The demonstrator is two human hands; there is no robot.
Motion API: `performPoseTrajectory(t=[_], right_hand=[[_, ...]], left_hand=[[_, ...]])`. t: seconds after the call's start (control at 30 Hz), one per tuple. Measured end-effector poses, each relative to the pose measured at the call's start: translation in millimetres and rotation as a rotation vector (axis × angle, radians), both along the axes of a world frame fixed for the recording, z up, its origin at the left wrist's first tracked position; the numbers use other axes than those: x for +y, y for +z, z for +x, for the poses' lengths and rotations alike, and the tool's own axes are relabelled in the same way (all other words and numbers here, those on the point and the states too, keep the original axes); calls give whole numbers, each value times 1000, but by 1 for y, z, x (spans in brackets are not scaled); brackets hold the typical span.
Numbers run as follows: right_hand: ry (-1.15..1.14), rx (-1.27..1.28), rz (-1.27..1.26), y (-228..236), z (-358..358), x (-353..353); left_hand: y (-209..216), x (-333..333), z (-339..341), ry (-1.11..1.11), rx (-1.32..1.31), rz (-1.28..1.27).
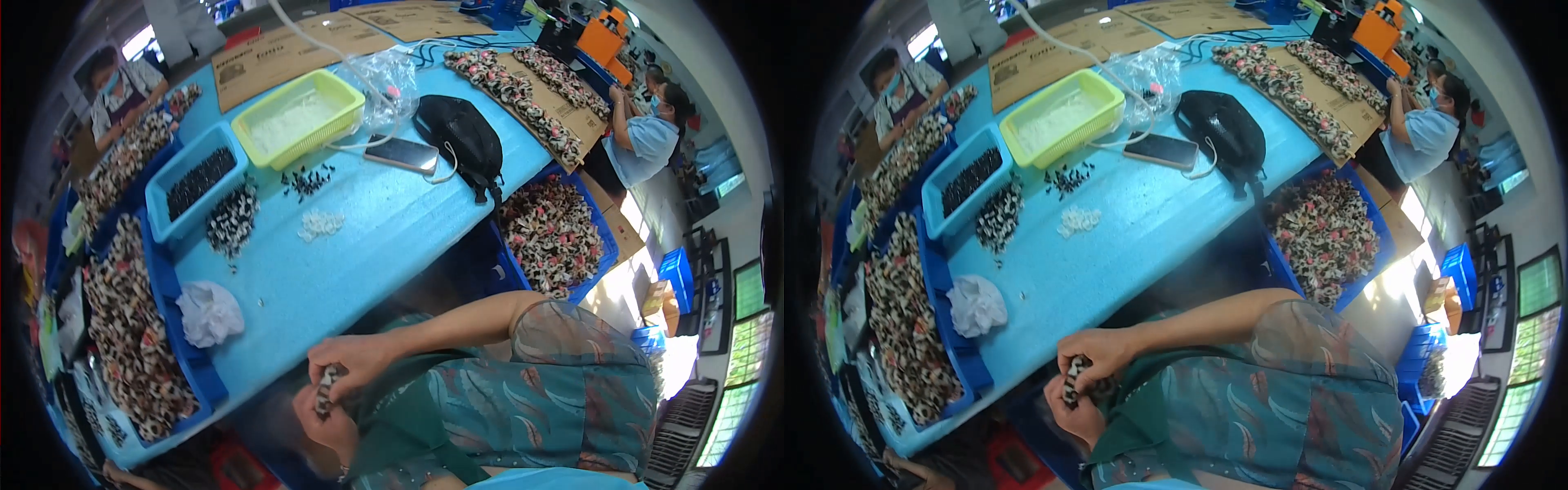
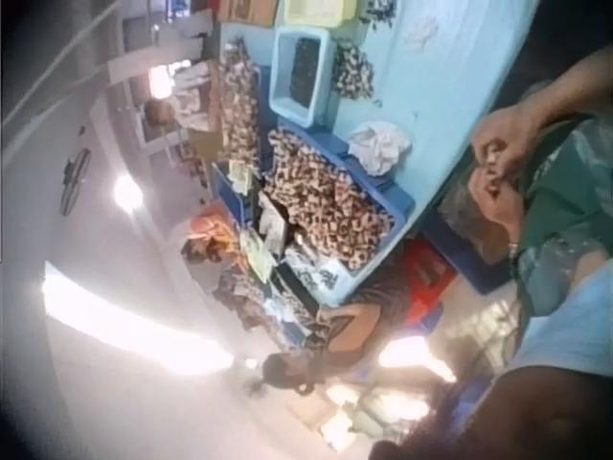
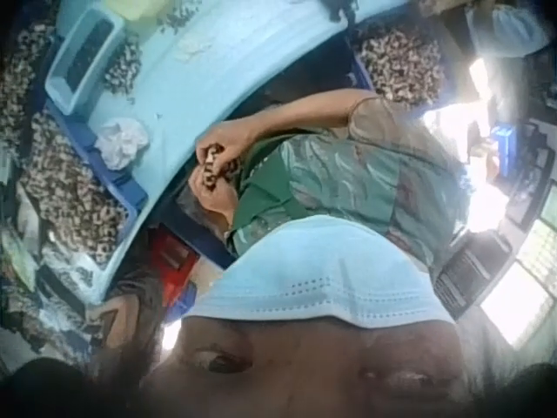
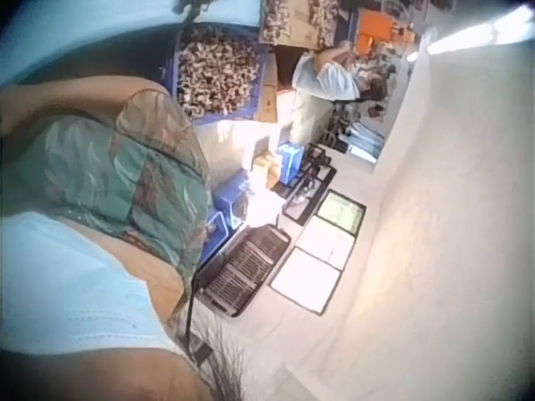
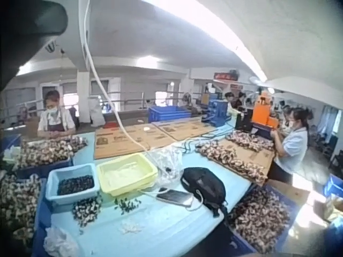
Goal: The person attaches plastic eyes and fasteners to plush toy fabric pieces using a pressing tool.
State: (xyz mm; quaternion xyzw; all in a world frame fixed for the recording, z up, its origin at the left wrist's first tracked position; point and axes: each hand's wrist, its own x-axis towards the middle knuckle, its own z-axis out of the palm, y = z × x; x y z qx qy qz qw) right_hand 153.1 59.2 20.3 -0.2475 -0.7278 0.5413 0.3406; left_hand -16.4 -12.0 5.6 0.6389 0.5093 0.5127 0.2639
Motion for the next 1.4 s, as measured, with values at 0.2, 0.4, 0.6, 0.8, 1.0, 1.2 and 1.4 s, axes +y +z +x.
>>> performPoseTrajectory(t=[0.2,0.4,0.6,0.8,1.0,1.2,1.4], right_hand=[[-115,-58,325,-10,0,0],[-112,23,-72,-16,4,9],[-223,-19,-237,-23,-3,5],[-255,-27,-18,-24,-9,6],[-239,19,-37,-24,-8,4],[-257,42,-54,-32,-30,-11],[-375,-137,22,-23,-5,-11]], left_hand=[[-6,9,9,25,-189,-88],[3,15,8,-52,-178,-172],[8,20,8,-104,-210,-226],[-6,20,4,-9,-262,-221],[4,21,7,-80,-214,-207],[-16,6,-9,18,-213,-135],[4,16,16,57,0,-240]])
